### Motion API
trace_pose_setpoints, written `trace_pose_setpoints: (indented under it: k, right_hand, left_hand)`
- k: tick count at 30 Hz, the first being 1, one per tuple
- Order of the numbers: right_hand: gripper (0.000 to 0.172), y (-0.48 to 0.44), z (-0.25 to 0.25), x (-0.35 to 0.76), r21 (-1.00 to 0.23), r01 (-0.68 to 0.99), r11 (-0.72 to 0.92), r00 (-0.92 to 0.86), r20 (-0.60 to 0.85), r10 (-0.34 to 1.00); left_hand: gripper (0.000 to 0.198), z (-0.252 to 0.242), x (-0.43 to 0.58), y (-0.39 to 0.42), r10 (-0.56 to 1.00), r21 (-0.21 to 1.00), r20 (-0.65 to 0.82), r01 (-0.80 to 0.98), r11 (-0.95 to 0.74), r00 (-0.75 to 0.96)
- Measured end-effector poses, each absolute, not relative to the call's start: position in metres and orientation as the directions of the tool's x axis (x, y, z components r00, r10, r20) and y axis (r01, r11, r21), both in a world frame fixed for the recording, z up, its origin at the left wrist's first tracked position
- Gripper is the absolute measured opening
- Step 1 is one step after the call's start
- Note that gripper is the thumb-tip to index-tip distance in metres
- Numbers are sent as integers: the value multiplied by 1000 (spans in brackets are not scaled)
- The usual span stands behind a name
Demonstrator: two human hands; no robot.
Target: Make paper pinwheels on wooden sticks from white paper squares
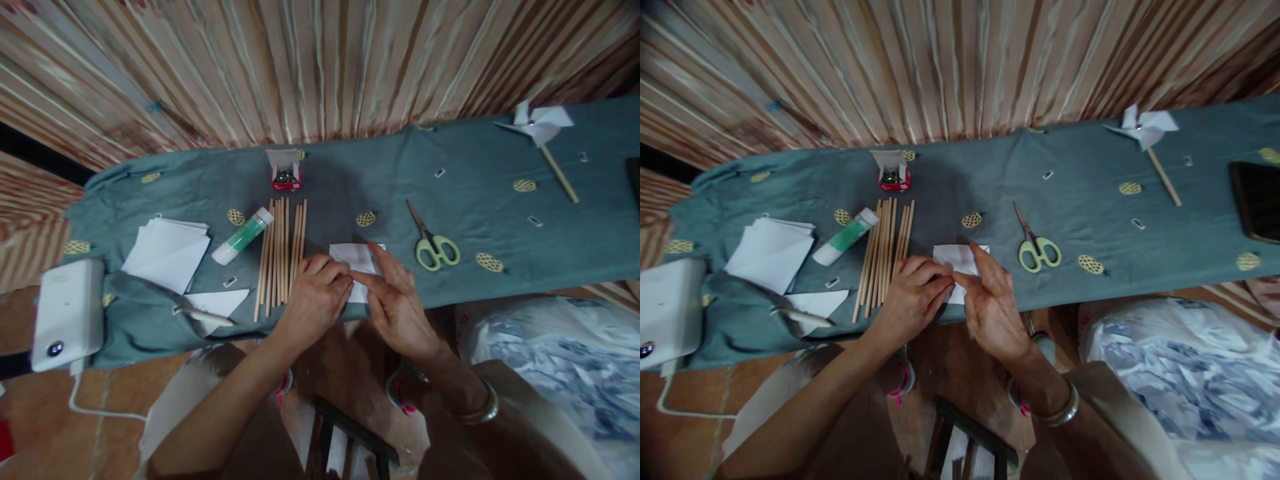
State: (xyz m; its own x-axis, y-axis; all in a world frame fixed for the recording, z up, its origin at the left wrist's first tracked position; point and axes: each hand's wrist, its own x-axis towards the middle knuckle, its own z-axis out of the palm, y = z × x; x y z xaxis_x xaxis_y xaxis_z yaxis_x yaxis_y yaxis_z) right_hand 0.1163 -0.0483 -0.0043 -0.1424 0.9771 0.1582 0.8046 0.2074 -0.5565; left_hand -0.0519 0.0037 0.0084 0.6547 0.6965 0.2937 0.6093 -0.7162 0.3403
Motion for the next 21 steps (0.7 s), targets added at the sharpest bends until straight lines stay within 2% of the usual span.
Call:
trace_pose_setpoints:
  k: [4, 8, 11, 16, 21]
  right_hand:
    - [41, -46, 2, 126, -652, 724, 226, -167, 152, 974]
    - [46, -44, 11, 144, -749, 638, 178, -101, 148, 984]
    - [47, -45, 16, 158, -756, 636, 157, -140, 87, 986]
    - [64, -52, 16, 169, -721, 680, 137, -241, -44, 969]
    - [51, -54, 15, 166, -703, 693, 162, -226, 1, 974]
  left_hand:
    - [20, 10, -52, 5, 683, 312, 286, 609, -729, 672]
    - [20, 12, -50, 6, 673, 276, 282, 614, -740, 684]
    - [20, 13, -48, 6, 668, 245, 288, 621, -745, 686]
    - [19, 11, -49, 5, 652, 229, 301, 611, -758, 696]
    - [20, 10, -50, 5, 646, 232, 308, 603, -763, 699]
